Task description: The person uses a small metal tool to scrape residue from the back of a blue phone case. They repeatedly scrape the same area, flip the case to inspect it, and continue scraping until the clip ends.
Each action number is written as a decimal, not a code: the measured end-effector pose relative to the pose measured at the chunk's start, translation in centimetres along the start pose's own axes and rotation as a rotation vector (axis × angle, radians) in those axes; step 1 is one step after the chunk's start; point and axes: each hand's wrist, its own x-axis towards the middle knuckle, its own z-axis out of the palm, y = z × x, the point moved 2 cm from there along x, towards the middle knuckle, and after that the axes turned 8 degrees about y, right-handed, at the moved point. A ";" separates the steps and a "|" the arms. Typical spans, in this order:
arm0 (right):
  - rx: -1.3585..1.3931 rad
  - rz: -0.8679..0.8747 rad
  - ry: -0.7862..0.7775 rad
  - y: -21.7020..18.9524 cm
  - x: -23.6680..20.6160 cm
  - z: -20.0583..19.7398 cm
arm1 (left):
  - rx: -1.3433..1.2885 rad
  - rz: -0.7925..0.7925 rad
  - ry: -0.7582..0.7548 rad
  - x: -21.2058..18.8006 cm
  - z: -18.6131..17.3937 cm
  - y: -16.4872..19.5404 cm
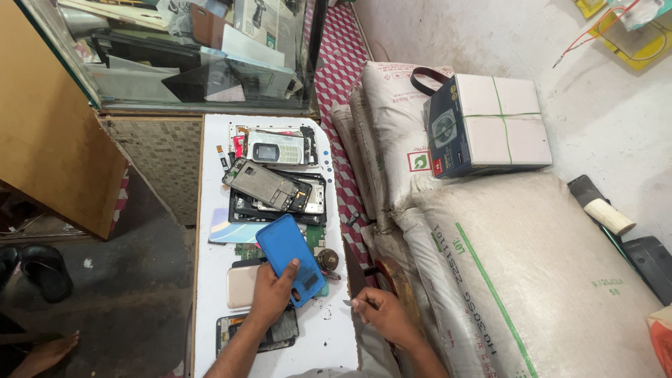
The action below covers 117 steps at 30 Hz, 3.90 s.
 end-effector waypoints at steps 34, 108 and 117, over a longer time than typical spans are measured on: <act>-0.085 -0.176 0.181 3.5 -0.2 -1.8 | 0.020 0.084 -0.012 0.3 -1.5 -4.5; 0.139 0.096 -0.048 6.0 -0.7 -1.6 | 0.048 0.049 -0.036 0.7 -1.7 -5.8; 0.077 0.138 -0.105 6.2 -0.7 -2.4 | 0.052 0.062 -0.045 0.6 -1.7 -5.6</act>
